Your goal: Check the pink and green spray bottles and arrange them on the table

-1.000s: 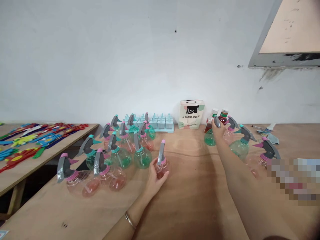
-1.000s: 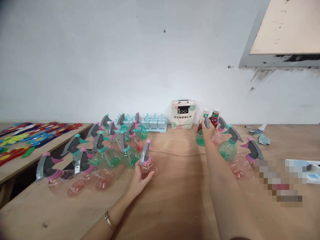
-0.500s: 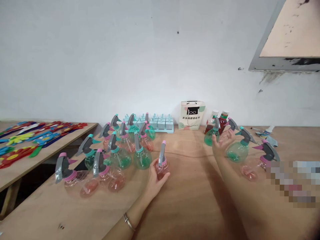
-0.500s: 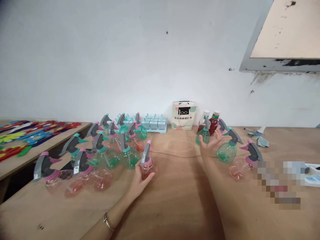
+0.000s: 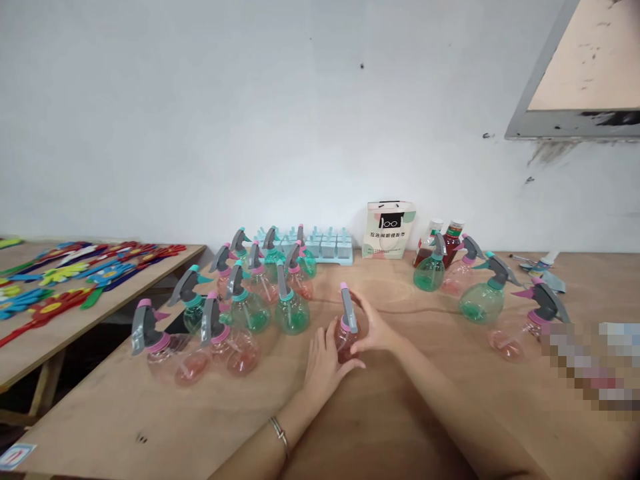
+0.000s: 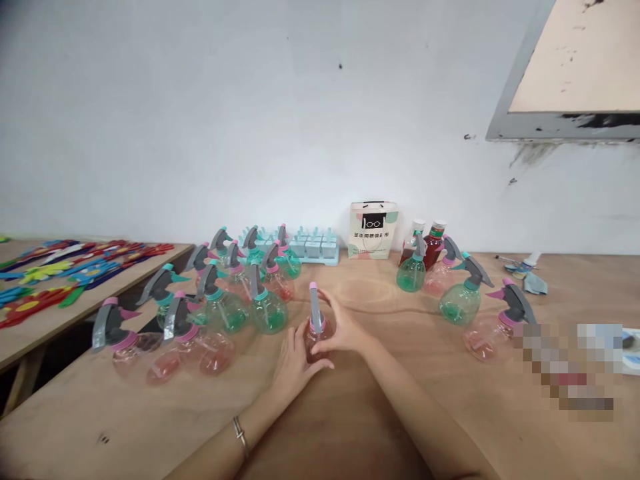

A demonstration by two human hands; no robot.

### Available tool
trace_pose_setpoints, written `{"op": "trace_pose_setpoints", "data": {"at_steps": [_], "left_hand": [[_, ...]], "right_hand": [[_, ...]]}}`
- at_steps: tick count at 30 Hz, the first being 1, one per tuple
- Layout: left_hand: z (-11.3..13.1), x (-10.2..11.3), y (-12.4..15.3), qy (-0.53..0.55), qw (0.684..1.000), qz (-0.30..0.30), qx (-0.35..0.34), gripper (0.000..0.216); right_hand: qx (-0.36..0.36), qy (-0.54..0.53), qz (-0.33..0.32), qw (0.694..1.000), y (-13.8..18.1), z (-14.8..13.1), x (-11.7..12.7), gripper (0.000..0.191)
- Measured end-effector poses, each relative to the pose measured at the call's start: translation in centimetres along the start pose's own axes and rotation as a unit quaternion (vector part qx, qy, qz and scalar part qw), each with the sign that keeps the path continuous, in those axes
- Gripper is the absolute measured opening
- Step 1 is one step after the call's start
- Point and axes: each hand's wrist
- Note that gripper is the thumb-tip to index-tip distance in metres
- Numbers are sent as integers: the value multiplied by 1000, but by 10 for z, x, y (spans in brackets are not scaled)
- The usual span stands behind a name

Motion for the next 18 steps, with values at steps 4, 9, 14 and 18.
{"op": "trace_pose_setpoints", "data": {"at_steps": [4,9,14,18], "left_hand": [[-1,1,0,-46,995,-1,-94,104],[-12,28,-12,-47,981,117,-148,89],[-34,67,-45,4,943,330,28,95],[-55,79,-62,87,963,245,65,106]], "right_hand": [[-66,-21,42,997,0,-2,-11,76],[-110,-120,99,982,-15,-26,7,58],[-179,-245,109,947,-25,-49,39,51],[-213,-282,140,925,-32,-61,52,37]]}}
Point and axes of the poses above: each hand's wrist, its own y-axis away from the middle knuckle, its own x-axis out of the back of the hand, z = x × y, and after that the axes turned 1 degree about y, right-handed
